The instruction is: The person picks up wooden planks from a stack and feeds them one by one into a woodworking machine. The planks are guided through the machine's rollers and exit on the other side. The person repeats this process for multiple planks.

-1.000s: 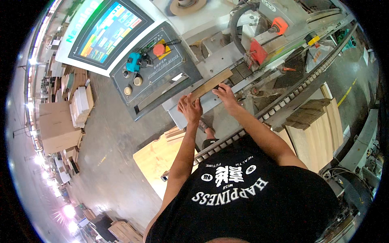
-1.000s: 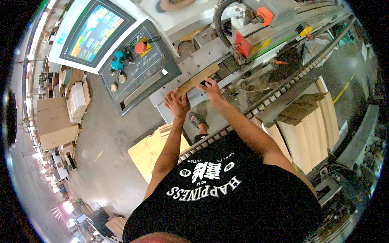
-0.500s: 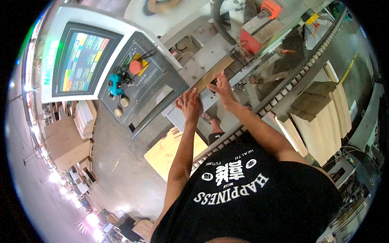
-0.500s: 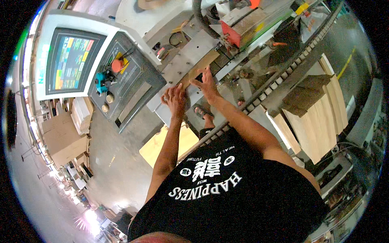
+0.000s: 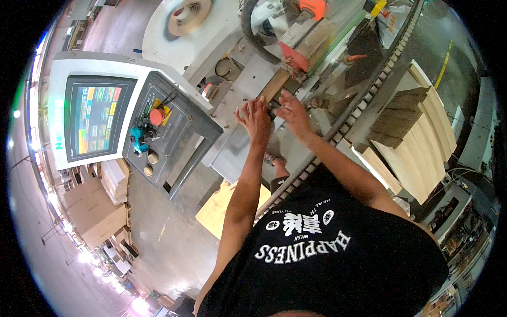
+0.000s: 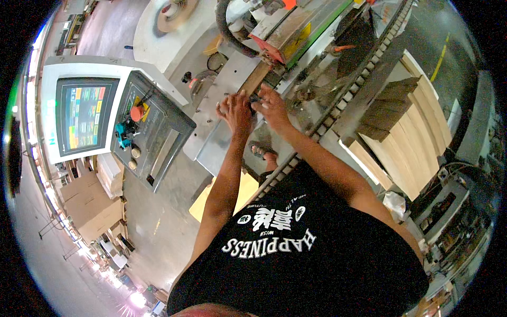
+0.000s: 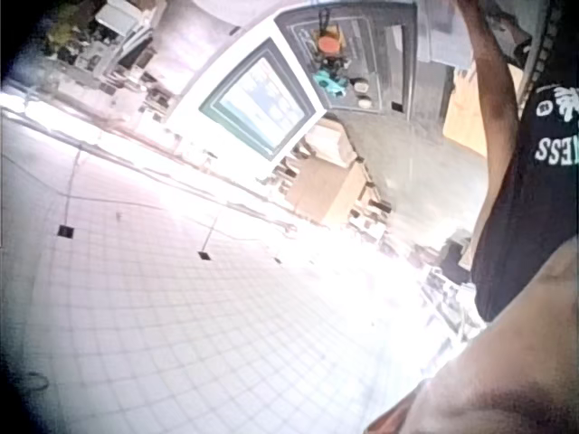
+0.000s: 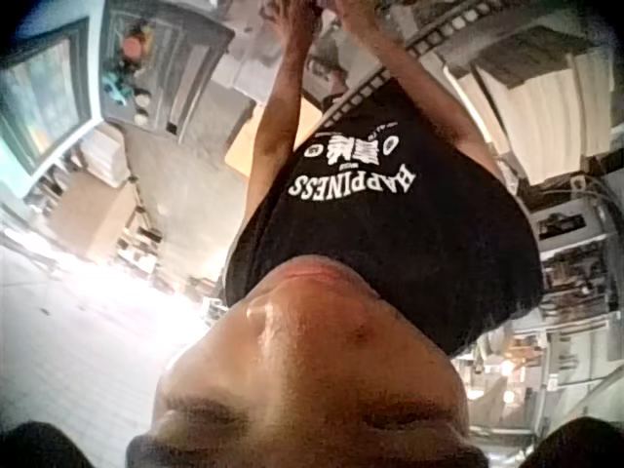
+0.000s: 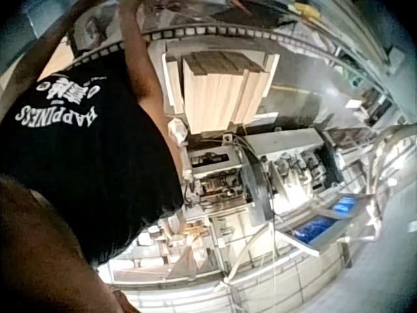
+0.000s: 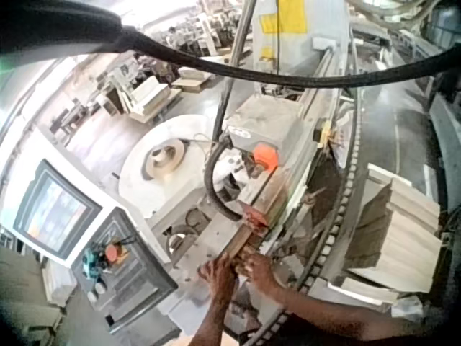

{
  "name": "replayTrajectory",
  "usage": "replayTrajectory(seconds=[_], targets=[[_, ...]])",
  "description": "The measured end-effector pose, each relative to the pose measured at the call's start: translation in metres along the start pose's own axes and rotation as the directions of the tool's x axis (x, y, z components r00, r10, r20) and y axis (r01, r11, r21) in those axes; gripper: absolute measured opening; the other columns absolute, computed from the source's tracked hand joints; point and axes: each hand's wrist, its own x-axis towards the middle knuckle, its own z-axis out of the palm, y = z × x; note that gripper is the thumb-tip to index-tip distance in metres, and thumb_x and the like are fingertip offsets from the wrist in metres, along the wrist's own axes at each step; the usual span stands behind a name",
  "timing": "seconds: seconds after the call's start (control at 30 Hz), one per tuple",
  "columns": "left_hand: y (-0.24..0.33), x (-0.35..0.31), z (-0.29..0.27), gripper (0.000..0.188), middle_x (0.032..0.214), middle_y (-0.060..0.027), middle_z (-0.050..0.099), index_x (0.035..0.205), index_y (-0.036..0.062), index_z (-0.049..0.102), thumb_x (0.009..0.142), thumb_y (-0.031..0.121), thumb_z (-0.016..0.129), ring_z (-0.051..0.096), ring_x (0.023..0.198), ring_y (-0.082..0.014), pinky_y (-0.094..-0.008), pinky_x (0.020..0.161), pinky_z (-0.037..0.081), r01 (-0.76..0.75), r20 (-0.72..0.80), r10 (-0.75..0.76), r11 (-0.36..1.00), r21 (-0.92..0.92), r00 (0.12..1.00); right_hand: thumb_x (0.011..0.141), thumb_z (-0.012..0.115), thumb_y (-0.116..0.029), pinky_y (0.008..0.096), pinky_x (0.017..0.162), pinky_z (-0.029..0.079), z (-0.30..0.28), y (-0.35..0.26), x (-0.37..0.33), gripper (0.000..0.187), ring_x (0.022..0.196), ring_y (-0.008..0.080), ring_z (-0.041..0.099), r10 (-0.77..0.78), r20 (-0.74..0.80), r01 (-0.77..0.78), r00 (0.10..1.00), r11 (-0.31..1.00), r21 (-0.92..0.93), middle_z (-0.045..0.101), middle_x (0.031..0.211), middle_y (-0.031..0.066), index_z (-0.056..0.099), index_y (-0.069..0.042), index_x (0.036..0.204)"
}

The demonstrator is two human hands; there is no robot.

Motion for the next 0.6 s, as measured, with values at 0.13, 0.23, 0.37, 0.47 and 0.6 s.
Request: replayTrajectory(seconds=[0.13, 0.23, 0.37, 0.47, 0.6], targets=[[0.021, 0.020, 0.006, 0.036, 0.133, -0.0029, 0.059, 0.134, 0.0245, 0.066, 0.098, 0.025, 0.068, 0.046, 0.137, -0.0252, -0.0588, 0.122, 0.019, -0.017, -0.033, 0.015, 0.998, -0.063, 0.999, 0.091, 0.083, -0.014, 0.0422, 0.107, 0.052, -0.014, -0.043, -0.073, 0.058, 0.125, 0.0256, 0.061, -0.035, 0.022, 0.041, 0.999, 0.902, -0.431, 0.059, 0.138, 0.0088, 0.057, -0.010, 0.142], [0.040, 0.041, 0.020, 0.035, 0.139, -0.0072, 0.056, 0.132, 0.0241, 0.066, 0.097, 0.030, 0.070, 0.044, 0.139, -0.0292, -0.0598, 0.121, 0.020, -0.018, -0.089, 0.012, 0.997, -0.071, 0.996, 0.095, 0.079, -0.019, 0.0423, 0.104, 0.054, -0.055, -0.066, -0.113, 0.046, 0.121, 0.0256, 0.064, -0.001, 0.000, 0.000, 1.000, 0.808, -0.590, 0.063, 0.130, 0.0100, 0.061, -0.009, 0.136], [0.048, 0.059, 0.031, 0.040, 0.145, -0.0081, 0.055, 0.130, 0.0197, 0.066, 0.095, 0.038, 0.073, 0.042, 0.141, -0.0316, -0.0608, 0.119, 0.023, -0.001, -0.098, -0.006, 0.998, -0.070, 0.995, 0.094, 0.077, -0.020, 0.0423, 0.094, 0.055, -0.123, -0.094, -0.173, 0.038, 0.112, 0.0263, 0.066, -0.057, -0.062, -0.008, 0.996, 0.673, -0.740, 0.065, 0.125, 0.0117, 0.061, -0.008, 0.126], [0.028, 0.048, 0.038, 0.043, 0.146, -0.0078, 0.056, 0.127, 0.0147, 0.066, 0.097, 0.045, 0.072, 0.043, 0.140, -0.0324, -0.0608, 0.115, 0.027, -0.025, -0.168, 0.017, 0.999, -0.047, 0.986, 0.093, 0.077, -0.020, 0.0429, 0.089, 0.056, -0.162, -0.117, -0.220, 0.040, 0.105, 0.0279, 0.067, -0.091, -0.193, -0.131, 0.977, 0.459, -0.879, 0.064, 0.125, 0.0127, 0.059, -0.008, 0.126], [0.029, 0.005, 0.010, 0.041, 0.143, -0.0080, 0.058, 0.128, 0.0147, 0.068, 0.098, 0.042, 0.072, 0.046, 0.137, -0.0326, -0.0587, 0.113, 0.028, 0.034, -0.095, -0.049, 0.987, -0.158, 0.994, 0.091, 0.078, -0.024, 0.0495, 0.086, 0.058, -0.217, -0.120, -0.270, 0.057, 0.103, 0.0395, 0.070, -0.090, -0.388, -0.392, 0.917, -0.038, -0.919, 0.061, 0.132, 0.0214, 0.051, -0.002, 0.137]])
